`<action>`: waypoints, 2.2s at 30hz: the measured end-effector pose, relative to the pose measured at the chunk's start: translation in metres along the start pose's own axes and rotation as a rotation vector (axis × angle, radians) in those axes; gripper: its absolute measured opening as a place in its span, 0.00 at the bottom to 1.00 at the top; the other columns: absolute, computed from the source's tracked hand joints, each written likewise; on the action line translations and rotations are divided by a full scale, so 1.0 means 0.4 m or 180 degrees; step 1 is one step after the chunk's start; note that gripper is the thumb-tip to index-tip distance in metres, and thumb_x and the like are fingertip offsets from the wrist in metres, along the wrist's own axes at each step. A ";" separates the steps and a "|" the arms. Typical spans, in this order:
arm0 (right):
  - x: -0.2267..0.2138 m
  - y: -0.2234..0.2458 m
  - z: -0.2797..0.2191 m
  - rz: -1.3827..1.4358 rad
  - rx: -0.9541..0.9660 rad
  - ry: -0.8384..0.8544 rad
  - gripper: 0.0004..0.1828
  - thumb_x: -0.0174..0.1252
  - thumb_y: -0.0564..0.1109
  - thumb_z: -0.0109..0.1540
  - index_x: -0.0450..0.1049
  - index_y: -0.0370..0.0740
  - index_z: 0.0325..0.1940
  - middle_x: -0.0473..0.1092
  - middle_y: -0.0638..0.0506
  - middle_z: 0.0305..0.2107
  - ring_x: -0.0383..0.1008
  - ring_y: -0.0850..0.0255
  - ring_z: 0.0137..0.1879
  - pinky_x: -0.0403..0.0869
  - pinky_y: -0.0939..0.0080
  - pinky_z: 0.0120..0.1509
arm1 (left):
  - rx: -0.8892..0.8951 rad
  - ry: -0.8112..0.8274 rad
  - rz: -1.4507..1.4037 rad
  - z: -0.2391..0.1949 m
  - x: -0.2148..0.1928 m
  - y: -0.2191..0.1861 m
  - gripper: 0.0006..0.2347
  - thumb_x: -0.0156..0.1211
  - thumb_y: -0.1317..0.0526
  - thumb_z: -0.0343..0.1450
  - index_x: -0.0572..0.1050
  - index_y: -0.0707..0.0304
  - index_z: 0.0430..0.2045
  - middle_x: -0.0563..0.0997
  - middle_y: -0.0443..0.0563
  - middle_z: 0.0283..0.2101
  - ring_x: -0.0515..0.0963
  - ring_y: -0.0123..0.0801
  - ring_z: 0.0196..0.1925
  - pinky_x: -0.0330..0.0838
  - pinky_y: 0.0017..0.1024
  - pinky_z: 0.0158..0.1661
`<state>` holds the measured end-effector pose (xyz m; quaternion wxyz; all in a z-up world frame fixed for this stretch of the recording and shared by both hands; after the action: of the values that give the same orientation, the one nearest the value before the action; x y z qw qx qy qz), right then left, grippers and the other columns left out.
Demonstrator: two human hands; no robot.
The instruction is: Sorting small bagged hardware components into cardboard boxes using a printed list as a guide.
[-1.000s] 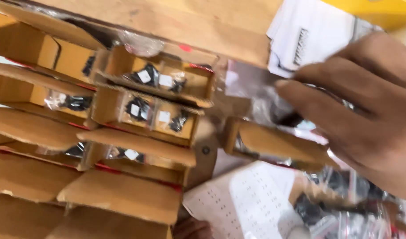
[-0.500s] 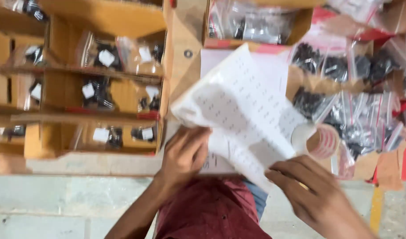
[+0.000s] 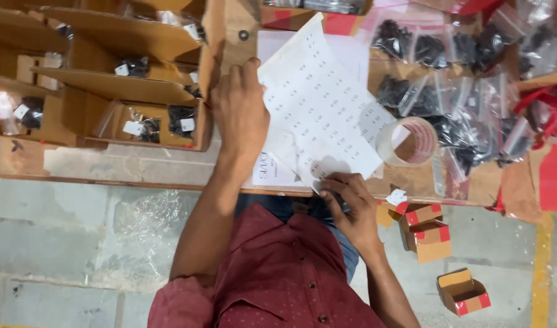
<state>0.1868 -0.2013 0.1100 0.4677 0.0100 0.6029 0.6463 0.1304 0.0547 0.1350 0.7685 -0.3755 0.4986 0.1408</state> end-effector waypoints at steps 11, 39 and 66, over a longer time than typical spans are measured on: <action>0.005 0.010 0.000 0.0101 -0.0058 0.0070 0.09 0.65 0.36 0.61 0.80 0.36 0.47 0.76 0.49 0.45 0.74 0.57 0.48 0.75 0.61 0.46 | 0.0139 -0.0814 -0.2514 -0.130 -0.013 0.030 0.27 0.64 0.77 0.71 0.60 0.73 0.65 0.74 0.68 0.63 0.81 0.50 0.61 0.79 0.37 0.55; 0.034 0.027 -0.011 -0.0441 -0.0280 0.0234 0.15 0.71 0.37 0.57 0.81 0.36 0.48 0.75 0.48 0.46 0.73 0.55 0.51 0.73 0.58 0.54 | -0.0240 -0.0741 -0.2505 -0.260 0.101 -0.014 0.23 0.59 0.62 0.75 0.59 0.71 0.64 0.82 0.70 0.43 0.85 0.58 0.42 0.81 0.44 0.40; 0.009 0.007 0.023 -0.0051 0.0220 0.0305 0.16 0.72 0.40 0.53 0.82 0.37 0.44 0.76 0.50 0.43 0.76 0.57 0.49 0.76 0.59 0.48 | -0.0033 -0.0297 -0.2748 -0.244 0.106 -0.024 0.18 0.59 0.66 0.75 0.61 0.80 0.54 0.81 0.68 0.40 0.86 0.50 0.40 0.78 0.38 0.38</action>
<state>0.1885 -0.1914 0.1128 0.4428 -0.0097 0.6466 0.6211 0.0914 -0.0285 0.0805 0.7767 -0.5467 0.2598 -0.1742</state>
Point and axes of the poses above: each hand's wrist, its own z-axis towards the middle knuckle, its own x-axis out of the palm, y = z × x, the point moved 4 cm from there along z, towards the middle knuckle
